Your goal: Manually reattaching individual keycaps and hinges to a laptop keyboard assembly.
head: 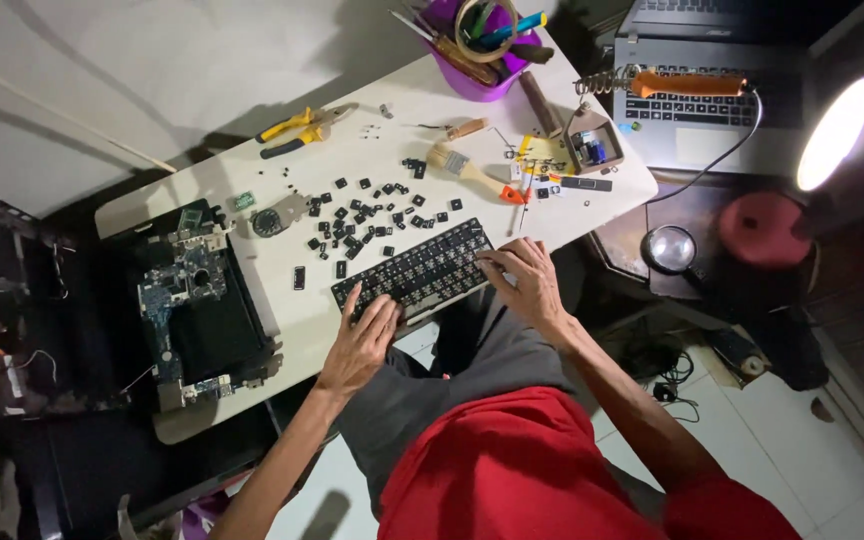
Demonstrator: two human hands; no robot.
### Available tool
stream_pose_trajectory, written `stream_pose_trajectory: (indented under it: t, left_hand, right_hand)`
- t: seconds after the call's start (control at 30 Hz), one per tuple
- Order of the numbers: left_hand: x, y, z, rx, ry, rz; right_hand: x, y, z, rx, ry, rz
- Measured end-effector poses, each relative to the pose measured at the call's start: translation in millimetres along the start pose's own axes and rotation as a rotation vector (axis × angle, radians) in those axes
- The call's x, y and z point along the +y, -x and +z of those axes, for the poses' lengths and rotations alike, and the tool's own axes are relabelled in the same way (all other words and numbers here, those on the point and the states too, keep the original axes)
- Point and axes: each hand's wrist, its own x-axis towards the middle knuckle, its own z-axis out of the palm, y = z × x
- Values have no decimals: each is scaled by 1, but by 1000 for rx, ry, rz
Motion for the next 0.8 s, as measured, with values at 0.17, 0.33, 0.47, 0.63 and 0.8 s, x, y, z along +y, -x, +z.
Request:
stream_pose_trajectory:
  t: [0.17, 0.33, 0.47, 0.63, 0.8]
  left_hand:
    - [0, -3, -13, -23, -11, -57]
    - [3, -3, -10, -12, 8, -109]
    - [6, -5, -12, -17, -29, -127]
    - [6, 2, 0, -1, 30, -105]
    - [7, -1, 0, 2, 72, -157]
  right_hand:
    - [-7, 1, -6, 17, -65, 77]
    - [-2, 5, -5, 29, -90, 99]
    - [3, 9, -3, -4, -43, 77]
    - [-4, 2, -7, -4, -29, 63]
    - [-3, 3, -6, -17, -53, 51]
